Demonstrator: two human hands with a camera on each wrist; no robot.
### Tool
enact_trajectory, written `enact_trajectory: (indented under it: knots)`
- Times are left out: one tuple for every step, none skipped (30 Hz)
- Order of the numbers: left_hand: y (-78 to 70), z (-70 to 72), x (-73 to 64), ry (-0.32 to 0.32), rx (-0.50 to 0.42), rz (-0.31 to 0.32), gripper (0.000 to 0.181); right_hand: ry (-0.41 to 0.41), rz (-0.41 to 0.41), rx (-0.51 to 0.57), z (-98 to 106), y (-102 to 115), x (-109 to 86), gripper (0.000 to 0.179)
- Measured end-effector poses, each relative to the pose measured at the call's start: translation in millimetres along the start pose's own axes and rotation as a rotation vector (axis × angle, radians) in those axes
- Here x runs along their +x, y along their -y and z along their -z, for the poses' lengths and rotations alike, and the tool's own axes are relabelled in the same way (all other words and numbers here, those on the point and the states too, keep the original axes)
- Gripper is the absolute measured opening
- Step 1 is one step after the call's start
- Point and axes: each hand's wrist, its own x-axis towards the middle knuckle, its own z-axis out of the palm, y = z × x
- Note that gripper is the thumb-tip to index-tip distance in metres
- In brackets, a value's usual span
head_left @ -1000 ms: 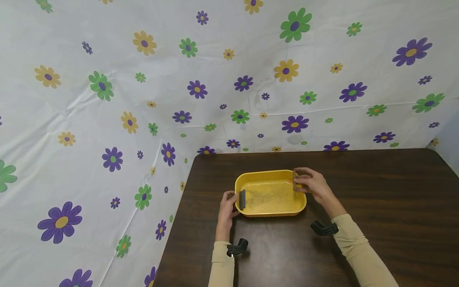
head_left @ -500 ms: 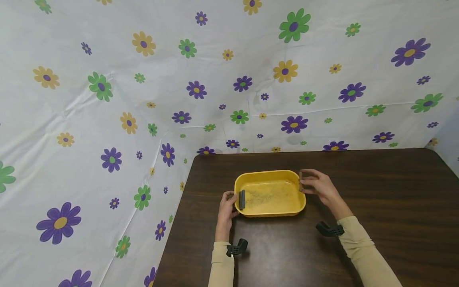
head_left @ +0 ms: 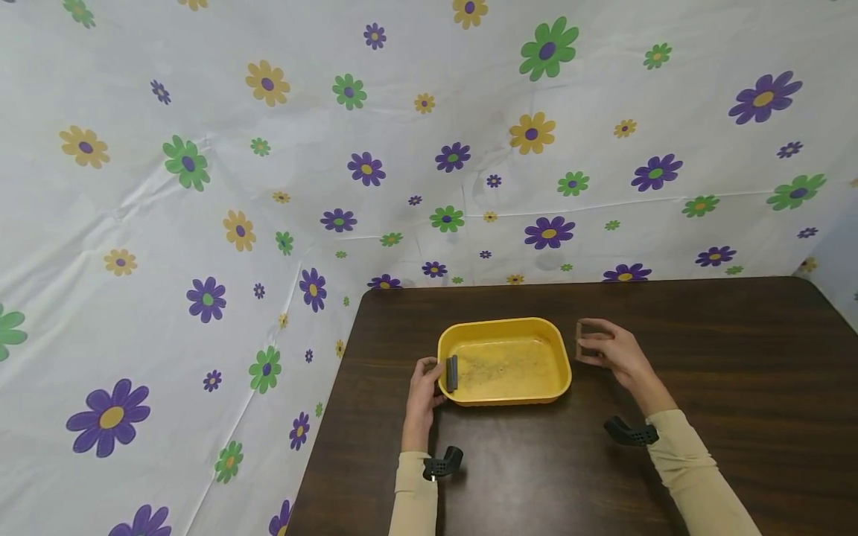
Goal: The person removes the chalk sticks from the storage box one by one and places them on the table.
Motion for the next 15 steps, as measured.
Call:
enact_trajectory:
  knots:
    - [0.0,-0.2,-0.2,-0.003,-0.001,-0.001,0.035,-0.001,0.001,-0.003,2,-1,-0.4,0.063]
    - [-0.2,-0.5,-0.4,-0.008,-0.001,-0.001,0.034,-0.001,0.002,-0.003,3,-2,-0.9,0.063]
    - [0.3,-0.8,-0.4,-0.013,-0.002,-0.003,0.034,-0.003,0.004,-0.005,4,-4,-1.4,0.063]
    - [0.7,-1.2,-0.3,-0.017,-0.001,-0.007,0.034,-0.006,0.007,-0.007,6,-5,-1.9,0.063]
    - [1.1,-1.5,-0.1,-0.022,-0.002,-0.009,0.033,-0.012,0.009,-0.01,7,-6,-2.4,0.063]
    - [1.7,-1.7,0.4,-0.025,-0.004,-0.011,0.033,-0.02,0.01,-0.007,9,-7,-3.1,0.063]
    - [2.4,-2.0,1.0,-0.027,-0.006,-0.013,0.033,-0.029,0.011,-0.004,11,-8,-3.8,0.063]
    - [2.8,-2.1,1.3,-0.028,-0.009,-0.014,0.033,-0.037,0.011,0.0,13,-9,-4.5,0.063]
    - [3.4,-2.2,1.8,-0.028,-0.012,-0.016,0.033,-0.047,0.01,0.004,15,-10,-5.1,0.062]
    - [3.0,-2.0,1.5,-0.025,-0.013,-0.013,0.033,-0.054,0.01,0.013,17,-10,-5.9,0.062]
    - [2.6,-1.8,1.3,-0.022,-0.016,-0.009,0.034,-0.062,0.008,0.025,19,-11,-6.7,0.061]
    - [2.1,-1.6,1.0,-0.018,-0.018,-0.005,0.034,-0.069,0.009,0.035,22,-12,-7.6,0.06]
    - [1.6,-1.4,0.6,-0.015,-0.019,-0.002,0.034,-0.074,0.011,0.042,24,-13,-8.2,0.059]
    - [1.0,-1.3,0.1,-0.011,-0.017,0.0,0.035,-0.079,0.015,0.047,27,-15,-8.8,0.057]
    - [0.5,-1.2,-0.1,-0.009,-0.017,0.001,0.035,-0.086,0.017,0.06,30,-16,-9.2,0.056]
